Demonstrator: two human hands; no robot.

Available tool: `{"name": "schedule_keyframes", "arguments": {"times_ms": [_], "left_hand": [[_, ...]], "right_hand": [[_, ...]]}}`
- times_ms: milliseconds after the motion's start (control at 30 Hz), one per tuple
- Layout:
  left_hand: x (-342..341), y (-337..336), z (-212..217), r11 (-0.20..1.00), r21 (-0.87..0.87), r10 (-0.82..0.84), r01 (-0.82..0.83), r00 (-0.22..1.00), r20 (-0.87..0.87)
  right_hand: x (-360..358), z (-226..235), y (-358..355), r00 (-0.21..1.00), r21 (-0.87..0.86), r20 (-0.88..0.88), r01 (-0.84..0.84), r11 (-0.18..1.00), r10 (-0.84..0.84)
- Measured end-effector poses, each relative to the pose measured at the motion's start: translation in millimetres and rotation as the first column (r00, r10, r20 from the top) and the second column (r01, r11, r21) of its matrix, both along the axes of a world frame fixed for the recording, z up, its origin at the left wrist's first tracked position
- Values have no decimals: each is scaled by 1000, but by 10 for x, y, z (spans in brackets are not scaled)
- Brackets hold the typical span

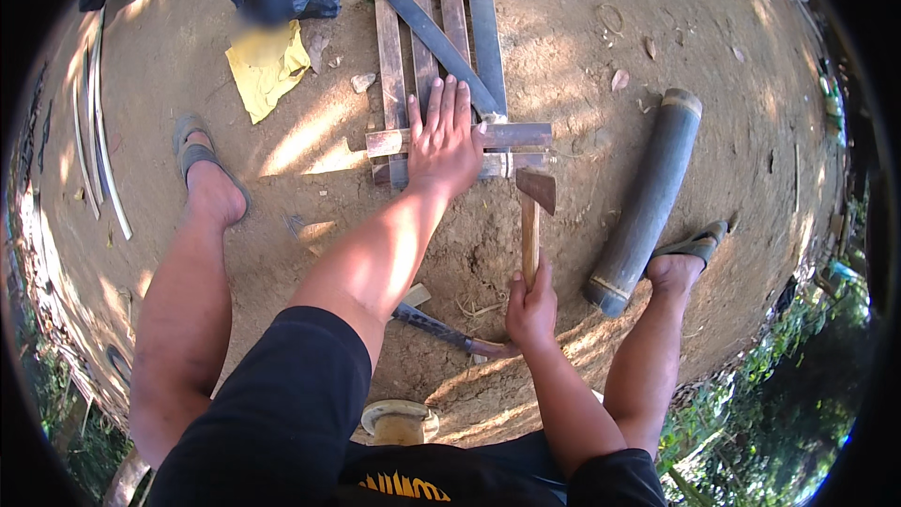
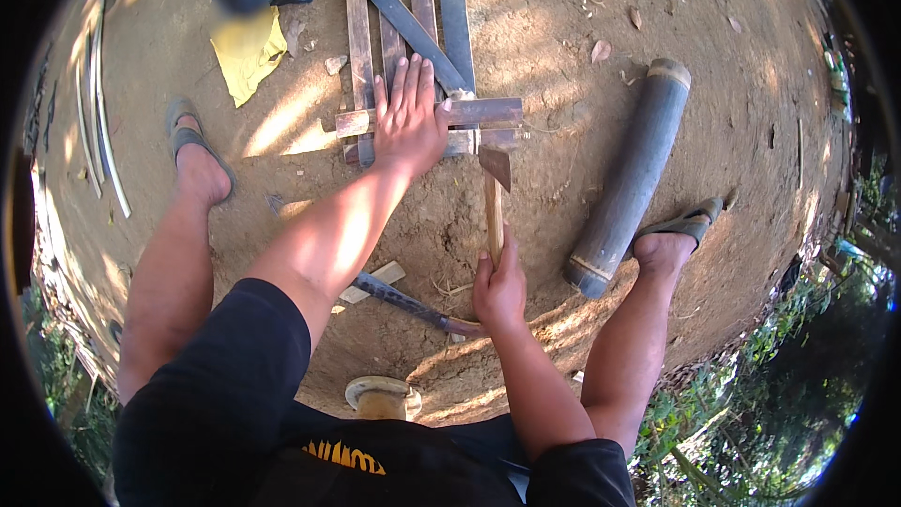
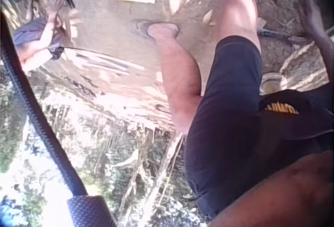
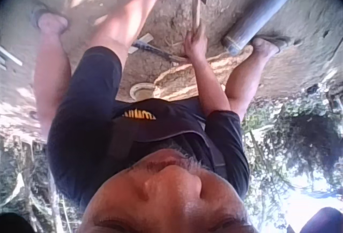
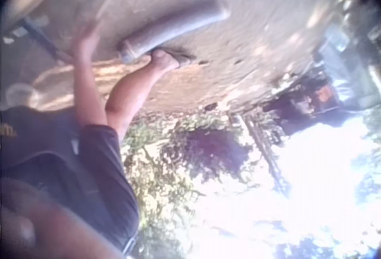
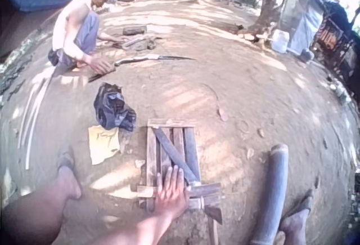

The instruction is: The person constructs a wooden frame by hammering slats together, carving notches into wood with a large knife, and using a hammer to secure pieces.

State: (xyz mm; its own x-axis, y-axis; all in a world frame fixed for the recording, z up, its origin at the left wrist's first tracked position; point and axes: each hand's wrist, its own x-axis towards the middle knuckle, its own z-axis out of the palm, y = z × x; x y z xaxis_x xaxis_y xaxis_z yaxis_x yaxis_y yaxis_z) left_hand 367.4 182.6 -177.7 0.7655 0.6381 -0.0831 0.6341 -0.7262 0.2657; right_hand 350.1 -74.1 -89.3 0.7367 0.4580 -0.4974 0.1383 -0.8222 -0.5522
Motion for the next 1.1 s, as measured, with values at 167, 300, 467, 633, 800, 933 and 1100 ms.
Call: {"name": "schedule_keyframes", "arguments": {"times_ms": [167,300,467,633,800,933,1100], "left_hand": [[27,-35,24,999,-51,2,-5,998,-67],[-60,20,23,999,-54,4,-3,1000,18],[5,2,58,994,-112,6,-3,1000,29],[-44,30,25,999,-49,-3,6,998,57],[-33,31,15,999,-40,8,-7,999,35],[19,24,71,994,-105,-25,25,1000,-2],[-82,23,137,991,-135,-34,23,996,-80]], "right_hand": [[178,168,-45,974,-41,123,-186,982,190],[313,543,382,919,142,304,-304,942,251],[392,403,296,891,207,381,-343,916,248],[387,474,221,871,-20,310,-395,919,381],[483,449,361,885,451,453,-329,829,105],[599,243,227,887,-199,139,-411,889,441],[499,465,455,802,178,498,-466,867,329]]}}
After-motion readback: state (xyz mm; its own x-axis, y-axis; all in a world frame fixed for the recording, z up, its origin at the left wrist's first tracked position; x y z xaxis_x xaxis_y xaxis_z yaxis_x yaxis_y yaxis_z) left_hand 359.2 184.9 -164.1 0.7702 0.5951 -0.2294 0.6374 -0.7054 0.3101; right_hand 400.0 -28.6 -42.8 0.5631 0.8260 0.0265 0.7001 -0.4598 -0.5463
